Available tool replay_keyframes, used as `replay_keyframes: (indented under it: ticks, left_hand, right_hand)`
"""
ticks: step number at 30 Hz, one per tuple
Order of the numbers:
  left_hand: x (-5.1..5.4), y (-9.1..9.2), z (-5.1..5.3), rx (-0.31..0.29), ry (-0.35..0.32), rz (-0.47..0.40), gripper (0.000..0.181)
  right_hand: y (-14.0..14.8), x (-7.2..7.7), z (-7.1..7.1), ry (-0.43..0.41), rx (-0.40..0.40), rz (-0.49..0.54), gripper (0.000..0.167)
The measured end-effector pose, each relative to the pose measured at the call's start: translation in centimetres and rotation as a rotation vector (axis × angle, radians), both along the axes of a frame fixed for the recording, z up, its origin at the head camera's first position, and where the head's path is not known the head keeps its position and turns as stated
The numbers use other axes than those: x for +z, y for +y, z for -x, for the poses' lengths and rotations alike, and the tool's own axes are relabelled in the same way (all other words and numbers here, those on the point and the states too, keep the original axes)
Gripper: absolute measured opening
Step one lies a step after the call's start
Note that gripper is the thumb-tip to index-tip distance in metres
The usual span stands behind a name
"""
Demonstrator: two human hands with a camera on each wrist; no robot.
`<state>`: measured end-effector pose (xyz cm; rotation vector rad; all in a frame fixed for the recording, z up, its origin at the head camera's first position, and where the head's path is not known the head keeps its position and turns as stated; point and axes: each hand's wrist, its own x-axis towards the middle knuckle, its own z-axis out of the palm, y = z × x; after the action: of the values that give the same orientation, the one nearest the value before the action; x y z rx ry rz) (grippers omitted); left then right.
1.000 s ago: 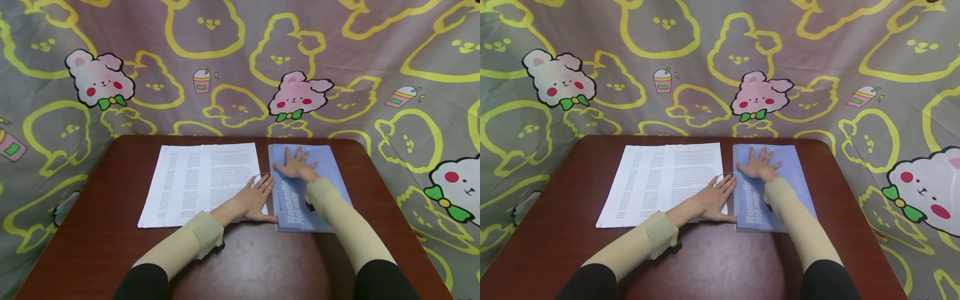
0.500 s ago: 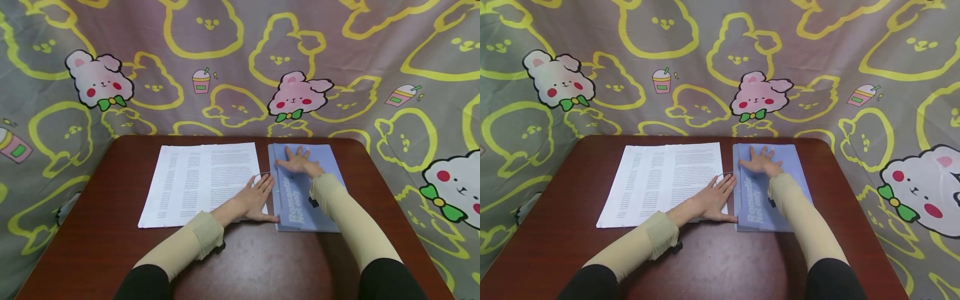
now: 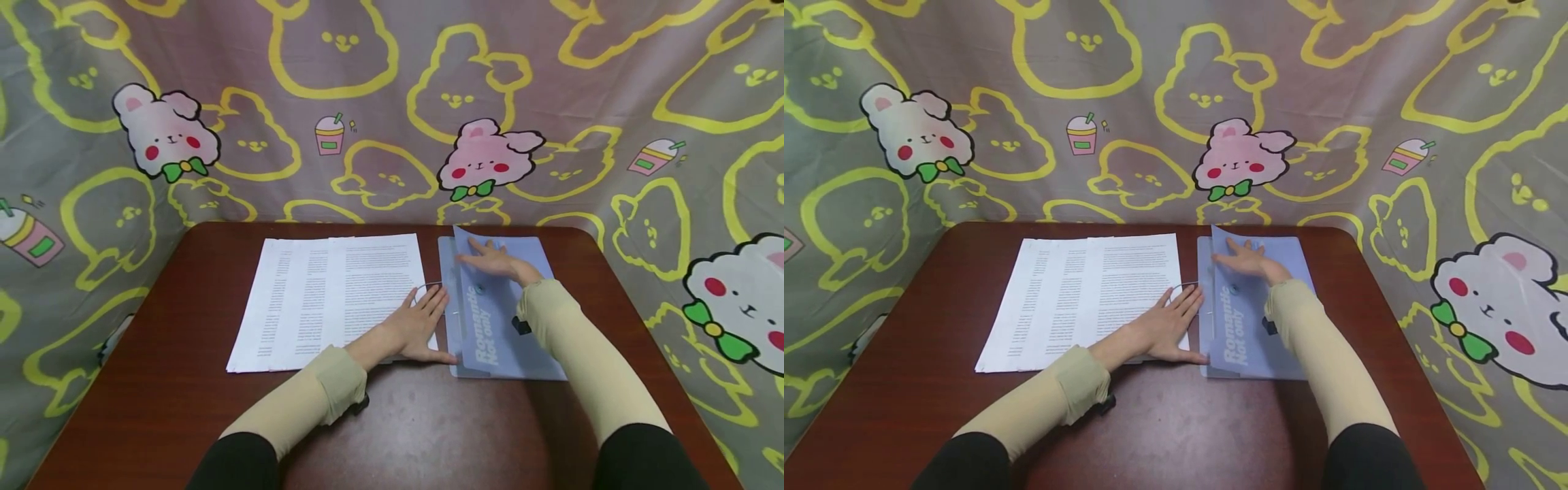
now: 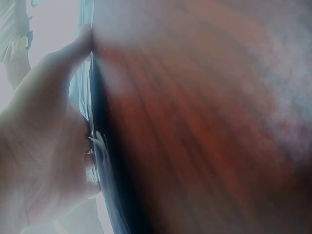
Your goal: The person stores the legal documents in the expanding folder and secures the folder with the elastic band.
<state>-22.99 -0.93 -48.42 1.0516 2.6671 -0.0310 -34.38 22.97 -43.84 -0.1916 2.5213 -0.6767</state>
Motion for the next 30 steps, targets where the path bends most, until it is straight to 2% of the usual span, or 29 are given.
replay_keyframes:
  ticks: [10, 17, 24, 30]
  left_hand:
    - [-0.1, 0.0, 0.1, 0.001, 0.0, -0.015, 0.126]
    - [-0.1, 0.0, 0.1, 0.004, 0.006, -0.007, 0.126]
    - [-0.1, 0.0, 0.0, 0.004, 0.011, -0.007, 0.126]
    - [-0.2, 0.1, 0.1, 0.004, 0.015, -0.001, 0.126]
  right_hand:
    - [0.4, 1.2, -0.4, -0.078, -0.014, 0.094, 0.084]
    - [0.6, 1.5, -0.5, -0.126, 0.005, 0.168, 0.078]
    - [1.5, 2.0, -0.8, -0.151, 0.034, 0.249, 0.076]
    - [2.0, 1.8, -0.6, -0.155, 0.039, 0.299, 0.074]
